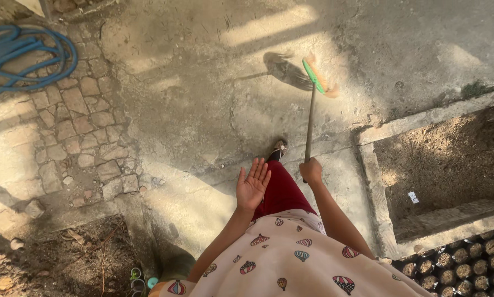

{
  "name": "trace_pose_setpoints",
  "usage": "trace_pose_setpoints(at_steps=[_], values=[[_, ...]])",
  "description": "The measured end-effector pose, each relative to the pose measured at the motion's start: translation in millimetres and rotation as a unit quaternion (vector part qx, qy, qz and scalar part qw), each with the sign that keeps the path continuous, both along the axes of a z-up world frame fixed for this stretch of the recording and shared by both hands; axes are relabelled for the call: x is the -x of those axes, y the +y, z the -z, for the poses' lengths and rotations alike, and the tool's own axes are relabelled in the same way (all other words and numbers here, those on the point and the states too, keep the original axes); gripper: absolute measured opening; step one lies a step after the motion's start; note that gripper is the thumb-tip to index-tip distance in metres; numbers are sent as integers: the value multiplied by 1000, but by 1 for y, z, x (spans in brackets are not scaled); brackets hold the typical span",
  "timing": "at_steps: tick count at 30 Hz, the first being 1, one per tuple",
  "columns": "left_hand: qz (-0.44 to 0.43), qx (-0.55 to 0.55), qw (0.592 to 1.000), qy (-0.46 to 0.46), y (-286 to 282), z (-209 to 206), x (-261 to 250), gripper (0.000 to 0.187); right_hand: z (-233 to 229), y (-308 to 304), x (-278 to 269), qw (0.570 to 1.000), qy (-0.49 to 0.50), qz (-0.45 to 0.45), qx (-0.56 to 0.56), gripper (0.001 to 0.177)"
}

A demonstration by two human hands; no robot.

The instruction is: The person sweeps a concrete outdoor area using a broom, moving debris away from a dirt patch and past various potted plants and garden containers.

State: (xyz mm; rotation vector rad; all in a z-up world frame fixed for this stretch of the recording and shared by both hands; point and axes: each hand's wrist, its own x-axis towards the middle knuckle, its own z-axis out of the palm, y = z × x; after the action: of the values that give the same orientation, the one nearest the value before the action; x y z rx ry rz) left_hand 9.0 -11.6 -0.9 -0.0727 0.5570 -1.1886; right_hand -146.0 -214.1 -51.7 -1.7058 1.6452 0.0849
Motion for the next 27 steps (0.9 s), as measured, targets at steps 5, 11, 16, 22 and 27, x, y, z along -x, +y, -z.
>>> trace_pose_setpoints(at_steps=[5,11,16,22,27], values=[[0,-29,999,-27,-41,-8,-26,56,-39,11,-8,997,-41,-64,-32,20],[-9,-46,998,-31,-107,-32,-59,59,-79,-10,-51,886,-236,50,-397,6],[-13,-19,999,-46,-159,-41,-72,57,-41,-50,-93,770,-287,108,-560,13],[8,-48,998,-49,-193,-35,-58,54,-10,-112,-100,781,-205,145,-572,12],[38,-35,998,-48,-209,-28,-43,55,-22,-206,-39,856,-132,167,-472,5]])
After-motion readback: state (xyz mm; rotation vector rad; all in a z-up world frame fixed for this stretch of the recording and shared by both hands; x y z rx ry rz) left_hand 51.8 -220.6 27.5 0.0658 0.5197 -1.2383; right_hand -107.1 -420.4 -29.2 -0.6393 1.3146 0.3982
